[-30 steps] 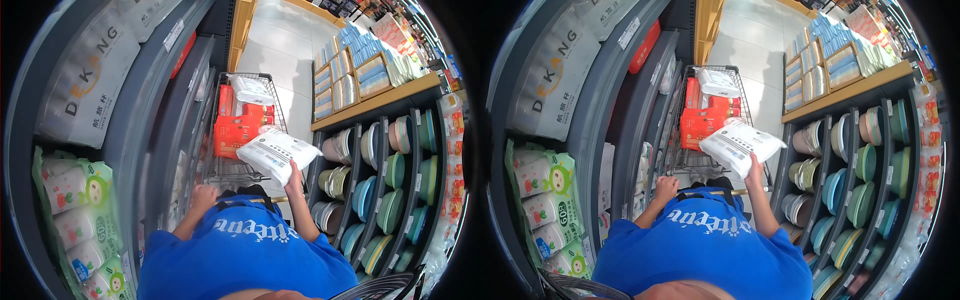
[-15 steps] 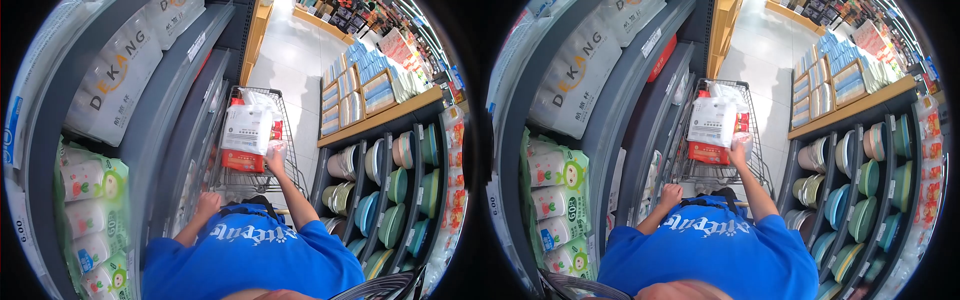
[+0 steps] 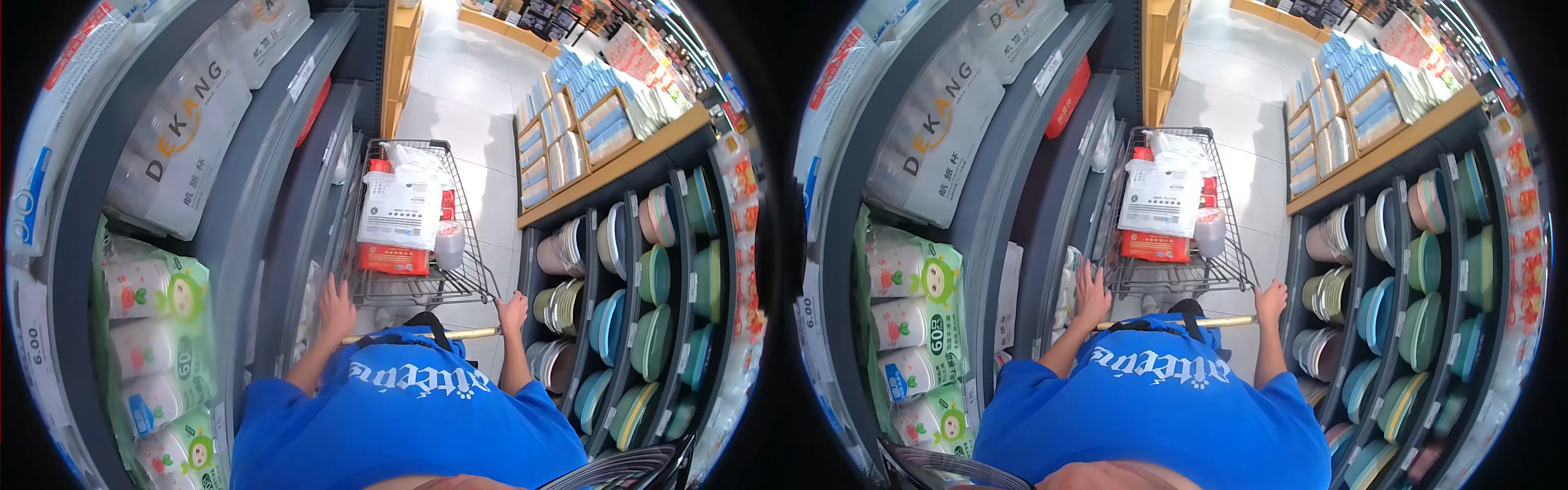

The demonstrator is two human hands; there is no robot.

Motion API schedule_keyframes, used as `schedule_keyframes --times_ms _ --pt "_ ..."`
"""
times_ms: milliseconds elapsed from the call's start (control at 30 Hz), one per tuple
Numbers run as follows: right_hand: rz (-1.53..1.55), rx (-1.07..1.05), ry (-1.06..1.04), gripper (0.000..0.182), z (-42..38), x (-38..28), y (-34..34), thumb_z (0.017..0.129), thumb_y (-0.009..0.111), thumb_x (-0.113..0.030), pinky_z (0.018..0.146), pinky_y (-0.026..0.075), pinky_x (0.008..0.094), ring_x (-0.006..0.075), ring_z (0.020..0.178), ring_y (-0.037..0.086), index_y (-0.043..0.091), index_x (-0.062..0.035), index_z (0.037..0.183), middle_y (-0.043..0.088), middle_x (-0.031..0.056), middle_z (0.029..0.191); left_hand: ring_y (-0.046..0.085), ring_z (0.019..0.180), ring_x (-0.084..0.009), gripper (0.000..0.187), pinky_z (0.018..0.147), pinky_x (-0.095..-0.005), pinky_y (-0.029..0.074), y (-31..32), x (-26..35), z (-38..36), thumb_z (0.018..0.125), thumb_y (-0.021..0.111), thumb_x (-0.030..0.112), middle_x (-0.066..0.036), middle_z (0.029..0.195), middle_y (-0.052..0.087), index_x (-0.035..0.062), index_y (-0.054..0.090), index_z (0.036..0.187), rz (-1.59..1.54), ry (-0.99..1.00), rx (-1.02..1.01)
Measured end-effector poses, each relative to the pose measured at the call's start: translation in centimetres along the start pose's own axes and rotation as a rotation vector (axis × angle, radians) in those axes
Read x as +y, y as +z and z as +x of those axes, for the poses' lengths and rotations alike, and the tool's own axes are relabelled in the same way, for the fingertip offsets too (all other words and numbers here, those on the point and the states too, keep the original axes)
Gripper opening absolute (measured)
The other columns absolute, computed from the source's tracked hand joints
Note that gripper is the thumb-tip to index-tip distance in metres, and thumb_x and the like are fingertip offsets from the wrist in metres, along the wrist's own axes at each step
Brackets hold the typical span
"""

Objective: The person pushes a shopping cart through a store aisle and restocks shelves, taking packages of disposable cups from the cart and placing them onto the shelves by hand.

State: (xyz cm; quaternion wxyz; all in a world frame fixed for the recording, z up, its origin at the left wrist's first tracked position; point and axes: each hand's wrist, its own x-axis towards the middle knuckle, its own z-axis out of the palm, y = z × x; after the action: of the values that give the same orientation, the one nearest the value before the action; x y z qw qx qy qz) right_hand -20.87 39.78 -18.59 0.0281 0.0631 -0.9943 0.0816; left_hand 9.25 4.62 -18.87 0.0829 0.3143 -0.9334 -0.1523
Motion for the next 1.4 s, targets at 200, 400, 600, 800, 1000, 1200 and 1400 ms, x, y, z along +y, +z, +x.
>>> schedule_keyframes --times_ms 200,400,600,800,1000,1200,1400 --pt "0.282 -0.606 0.206 0.043 2.7 3.7 5.1 0.077 0.073 -0.028 0.085 0.054 0.0474 0.0413 0.101 0.067 0.064 0.0022 0.106 0.068 0.026 0.104 0.057 0.113 -0.0456 0.054 0.094 -0.0539 0.047 4.5 -2.0 3.8 0.086 0.061 0.017 -0.03 0.138 0.045 0.0021 0.044 0.135 -0.012 -0.169 -0.356" --pt "0.007 -0.512 -0.02 0.033 -0.8 2.3 1.3 0.083 0.058 -0.016 0.087 0.051 0.0524 0.0454 0.104 0.062 0.055 0.0045 0.108 0.065 0.0311 0.105 0.065 0.096 -0.0474 0.048 0.083 -0.0536 0.052 5.1 -2.7 1.5 0.091 0.052 0.018 -0.03 0.115 0.063 0.001 0.045 0.136 -0.046 -0.243 -0.402" --pt "0.086 -0.504 -0.019 0.036 -3.2 5.5 3.2 0.083 0.058 -0.019 0.089 0.051 0.0509 0.0465 0.102 0.063 0.057 0.0047 0.109 0.066 0.0311 0.104 0.065 0.094 -0.0475 0.051 0.083 -0.0555 0.051 2.4 -1.8 -3.4 0.096 0.05 0.027 -0.031 0.102 0.066 0.0001 0.042 0.139 -0.137 -0.23 -0.343" --pt "0.125 -0.481 0.007 0.034 -9.4 7.9 1.7 0.083 0.058 -0.019 0.087 0.052 0.0506 0.0463 0.099 0.065 0.061 0.0061 0.107 0.066 0.0319 0.102 0.066 0.09 -0.0452 0.07 0.08 -0.0537 0.052 2.7 -2.8 -10.5 0.094 0.057 0.04 -0.032 0.101 0.066 0.0088 0.03 0.151 -0.202 -0.326 -0.275" --pt "0.246 -0.46 0.076 0.032 -13.3 13.8 2.2 0.083 0.056 -0.017 0.065 0.057 0.0482 0.041 0.075 0.07 0.062 0.0068 0.103 0.068 0.0293 0.091 0.068 0.081 -0.0391 0.051 0.075 -0.0478 0.052 10.6 -6.6 -16.2 0.095 0.057 0.037 -0.025 0.096 0.068 -0.0023 0.054 0.127 -0.527 -0.563 -0.327" --pt "0.188 -0.385 0.2 0.034 -18.3 18.9 -0.2 0.081 0.059 -0.024 0.076 0.056 0.0487 0.0414 0.087 0.069 0.067 0.0019 0.102 0.069 0.0271 0.099 0.068 0.079 -0.043 0.038 0.071 -0.0486 0.052 7.2 -0.5 -23.8 0.094 0.059 0.031 -0.025 0.091 0.069 -0.0055 0.065 0.103 -0.756 -0.778 -0.351" --pt "0.165 -0.308 0.318 0.037 -24.9 21.2 -4.8 0.08 0.062 -0.03 0.092 0.051 0.0486 0.0418 0.107 0.064 0.07 -0.0042 0.106 0.069 0.0235 0.109 0.069 0.089 -0.0404 0.045 0.084 -0.0487 0.052 5.9 2.3 -29.6 0.095 0.053 0.036 -0.026 0.093 0.07 -0.0057 0.065 0.108 -0.343 -0.591 -0.314"
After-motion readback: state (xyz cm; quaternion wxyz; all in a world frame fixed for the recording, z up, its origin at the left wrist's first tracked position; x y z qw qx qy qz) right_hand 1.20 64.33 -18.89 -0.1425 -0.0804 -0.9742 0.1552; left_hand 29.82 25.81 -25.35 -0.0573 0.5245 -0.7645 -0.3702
